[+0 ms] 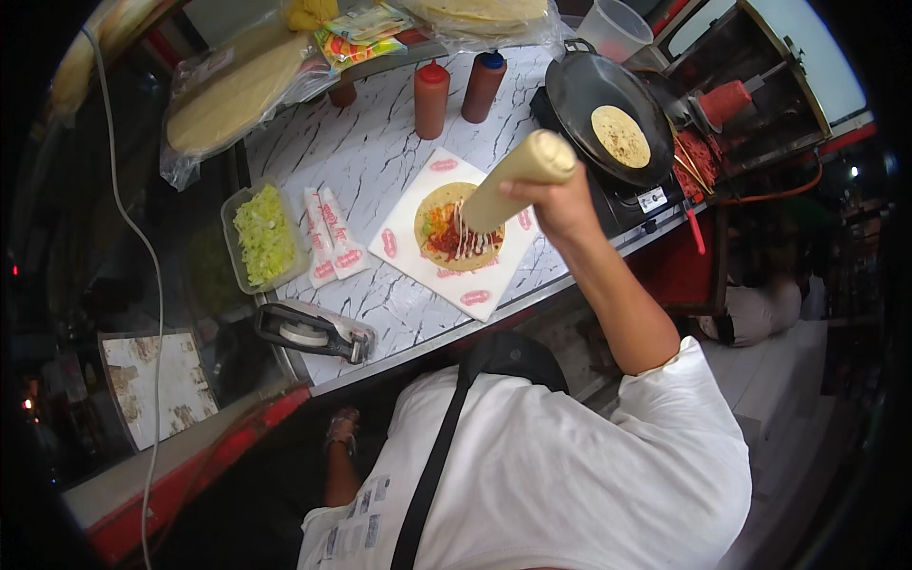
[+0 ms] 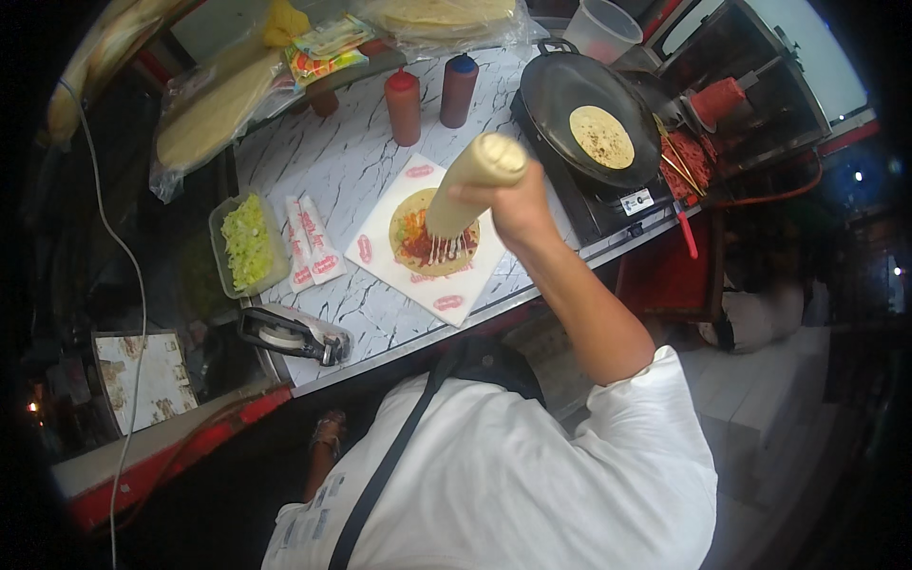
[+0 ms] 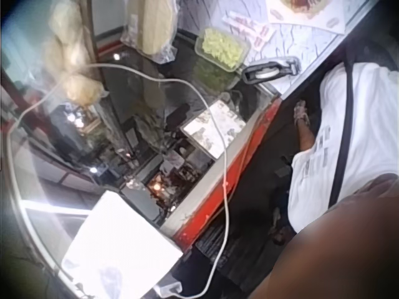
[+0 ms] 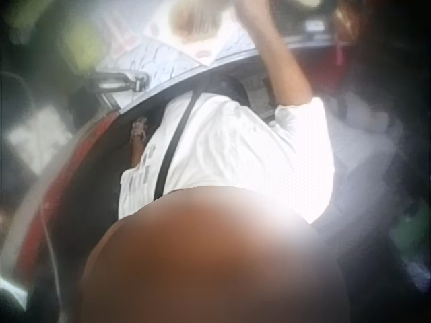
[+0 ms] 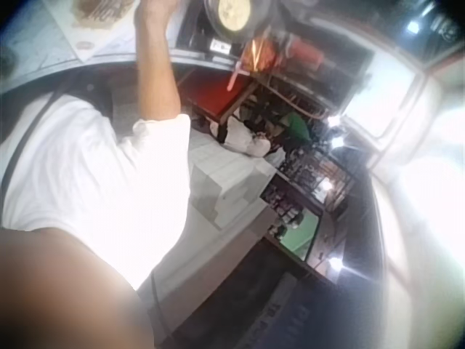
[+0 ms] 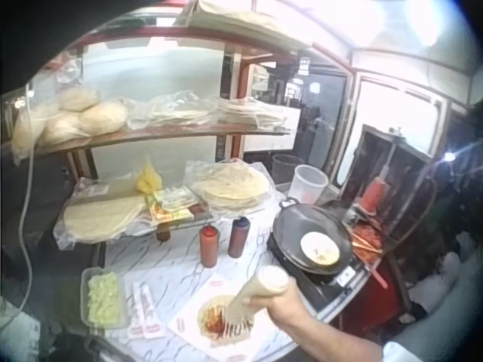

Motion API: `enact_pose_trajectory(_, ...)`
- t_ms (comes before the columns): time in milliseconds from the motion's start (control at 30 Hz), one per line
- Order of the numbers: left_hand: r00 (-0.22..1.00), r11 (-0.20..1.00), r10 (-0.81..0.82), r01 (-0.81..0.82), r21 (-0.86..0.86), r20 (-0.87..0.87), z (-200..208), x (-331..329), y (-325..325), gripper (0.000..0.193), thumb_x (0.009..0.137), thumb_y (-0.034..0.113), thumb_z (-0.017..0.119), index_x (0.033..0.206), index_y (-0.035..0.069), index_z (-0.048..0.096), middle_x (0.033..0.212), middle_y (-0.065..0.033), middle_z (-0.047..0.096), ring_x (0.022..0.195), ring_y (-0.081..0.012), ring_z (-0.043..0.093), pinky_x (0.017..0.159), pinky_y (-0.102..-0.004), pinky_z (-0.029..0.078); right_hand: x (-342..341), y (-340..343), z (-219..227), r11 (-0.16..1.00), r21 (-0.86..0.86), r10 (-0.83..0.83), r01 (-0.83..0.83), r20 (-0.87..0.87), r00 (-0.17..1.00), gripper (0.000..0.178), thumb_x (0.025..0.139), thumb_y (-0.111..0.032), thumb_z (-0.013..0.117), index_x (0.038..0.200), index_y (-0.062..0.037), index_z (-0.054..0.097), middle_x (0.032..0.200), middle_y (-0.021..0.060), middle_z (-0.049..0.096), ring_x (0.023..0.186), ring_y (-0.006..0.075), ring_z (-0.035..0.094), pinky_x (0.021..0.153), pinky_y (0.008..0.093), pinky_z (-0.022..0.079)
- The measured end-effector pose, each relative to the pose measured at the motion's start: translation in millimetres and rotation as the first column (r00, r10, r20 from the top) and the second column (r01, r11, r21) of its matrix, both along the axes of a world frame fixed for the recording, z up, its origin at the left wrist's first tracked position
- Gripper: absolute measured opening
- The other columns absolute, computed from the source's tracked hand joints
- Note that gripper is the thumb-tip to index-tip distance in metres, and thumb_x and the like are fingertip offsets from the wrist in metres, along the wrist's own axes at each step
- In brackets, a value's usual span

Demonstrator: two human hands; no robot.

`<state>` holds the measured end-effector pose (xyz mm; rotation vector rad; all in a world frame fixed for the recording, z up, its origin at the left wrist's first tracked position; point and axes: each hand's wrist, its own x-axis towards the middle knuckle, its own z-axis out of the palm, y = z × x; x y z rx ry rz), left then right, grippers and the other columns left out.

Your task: The person assembles tacos by placing lettuce and sliced meat onto tortillas, then adding sauces from squeeze bottles. They fold the tortillas and wrap them in paper, repeating the process for multiple units.

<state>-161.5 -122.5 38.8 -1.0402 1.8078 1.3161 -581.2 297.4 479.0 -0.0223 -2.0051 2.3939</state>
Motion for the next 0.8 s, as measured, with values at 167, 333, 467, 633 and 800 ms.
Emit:
enact_pose_trajectory(167, 0.996, 0.997, -0.071, 0.072, 0.000, -0.058, 2.0, 0.8, -1.6, 0.033, 0.095, 0.032, 0.059, 0.118, 0.011, 0.069, 0.100, -0.0045, 0.070, 0.067, -0.0156, 0.063, 0.060, -0.0339, 0.050, -2.0, -7.8, -5.4, 0.995, -0.090, -0.038, 0.031, -0.085, 0.996, 0.051, 0.063, 0.010, 0.082, 0.110, 0.0012, 0.066, 0.100, 0.0084, 0.071, 0.093, 0.0209, 0.069, 0.087, 0.0370, 0.054)
enact_pose_trajectory(333, 0.999, 0.999, -0.045, 0.045, -0.024, -0.005, 5.6, -1.5, -4.9, 0.033, 0.095, 0.032, 0.059, 0.119, 0.011, 0.068, 0.100, -0.0043, 0.070, 0.067, -0.0153, 0.063, 0.059, -0.0328, 0.050, -5.0, -18.2, -6.9, 0.998, -0.050, 0.024, -0.025, -0.006, 1.000, 0.051, 0.064, 0.015, 0.079, 0.110, 0.0019, 0.063, 0.103, 0.0098, 0.069, 0.095, 0.0218, 0.068, 0.089, 0.0391, 0.055)
enact_pose_trajectory(467, 1.000, 1.000, 0.002, -0.001, 0.003, -0.029, 5.3, 0.2, -10.3, 0.034, 0.095, 0.032, 0.059, 0.119, 0.011, 0.068, 0.103, -0.0051, 0.070, 0.071, -0.0160, 0.065, 0.059, -0.0336, 0.051, -5.5, -26.3, -8.1, 0.998, 0.031, 0.058, -0.058, -0.022, 0.998, 0.045, 0.066, 0.012, 0.081, 0.107, 0.0023, 0.065, 0.099, 0.0112, 0.072, 0.093, 0.0219, 0.070, 0.086, 0.0385, 0.057)
enact_pose_trajectory(633, 0.999, 0.999, -0.034, 0.034, -0.001, 0.036, 0.8, 3.4, -17.9, 0.038, 0.095, 0.035, 0.059, 0.123, 0.011, 0.067, 0.109, -0.0062, 0.070, 0.073, -0.0175, 0.066, 0.061, -0.0342, 0.052, -6.6, -30.0, -13.1, 0.998, -0.006, 0.058, -0.058, -0.015, 0.998, 0.044, 0.065, 0.012, 0.081, 0.106, 0.0004, 0.067, 0.098, 0.0107, 0.072, 0.093, 0.0224, 0.071, 0.088, 0.0391, 0.057)
enact_pose_trajectory(800, 0.956, 0.962, -0.270, 0.262, -0.083, -0.116, -2.4, 1.3, -22.1, 0.041, 0.095, 0.036, 0.060, 0.127, 0.011, 0.065, 0.106, -0.0062, 0.070, 0.073, -0.0179, 0.065, 0.065, -0.0340, 0.052, -6.2, -8.5, -10.0, 0.999, 0.032, -0.038, 0.037, 0.003, 0.999, 0.047, 0.063, 0.013, 0.081, 0.106, 0.0013, 0.065, 0.099, 0.0106, 0.071, 0.092, 0.0215, 0.069, 0.089, 0.0388, 0.056)
